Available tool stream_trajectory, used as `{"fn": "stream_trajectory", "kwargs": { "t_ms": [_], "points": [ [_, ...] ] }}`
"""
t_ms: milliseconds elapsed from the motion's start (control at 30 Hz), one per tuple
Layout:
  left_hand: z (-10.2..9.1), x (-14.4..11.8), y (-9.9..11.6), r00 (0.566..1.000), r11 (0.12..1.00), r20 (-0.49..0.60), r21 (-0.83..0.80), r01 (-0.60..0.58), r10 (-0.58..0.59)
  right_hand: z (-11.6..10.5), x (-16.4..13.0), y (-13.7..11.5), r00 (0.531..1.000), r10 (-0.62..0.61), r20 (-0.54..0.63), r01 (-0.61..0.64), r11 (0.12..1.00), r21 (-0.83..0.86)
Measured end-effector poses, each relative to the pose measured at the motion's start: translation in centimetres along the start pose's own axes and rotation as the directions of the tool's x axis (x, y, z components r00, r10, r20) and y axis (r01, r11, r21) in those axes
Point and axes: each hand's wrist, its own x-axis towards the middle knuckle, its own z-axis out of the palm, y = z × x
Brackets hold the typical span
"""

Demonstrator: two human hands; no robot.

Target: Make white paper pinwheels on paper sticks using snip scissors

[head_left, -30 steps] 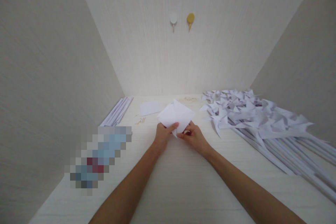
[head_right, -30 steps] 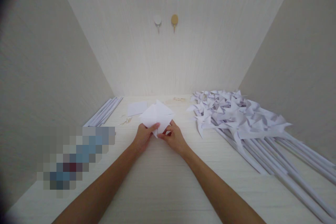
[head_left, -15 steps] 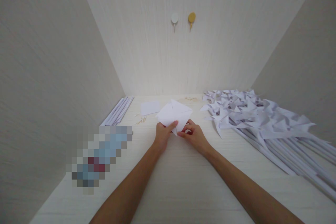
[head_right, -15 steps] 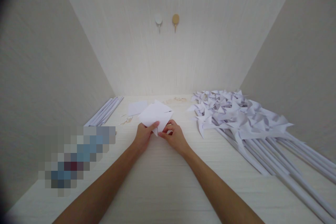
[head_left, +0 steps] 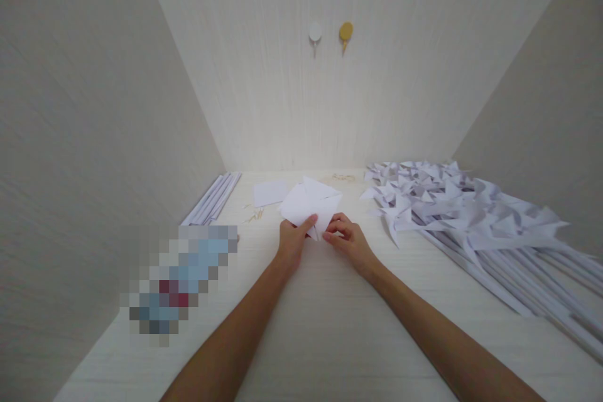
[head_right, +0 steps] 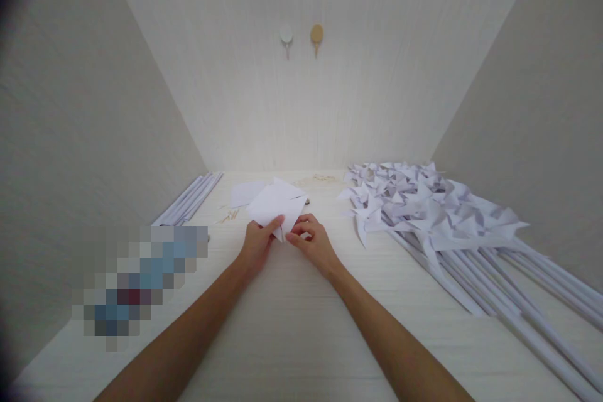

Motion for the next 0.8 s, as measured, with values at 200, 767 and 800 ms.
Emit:
{"fn": "stream_trajectory", "kwargs": {
  "t_ms": [200, 767, 800],
  "points": [
    [-0.11, 0.17, -0.26, 1.0, 0.999, -0.003, 0.044, -0.02, 0.02, 0.37, -0.08, -0.14, 1.0, 0.022, -0.02, -0.023, 0.998, -0.053],
    [-0.02, -0.01, 0.01, 1.0, 0.999, -0.02, 0.041, -0.01, 0.011, 0.24, 0.0, 0.14, 1.0, -0.001, -0.028, 0.0, 0.998, -0.065],
    [-0.04, 0.0, 0.05, 1.0, 0.999, -0.022, 0.037, -0.014, 0.014, 0.27, 0.02, 0.13, 1.0, 0.0, -0.027, -0.002, 0.998, -0.062]
  ]
}}
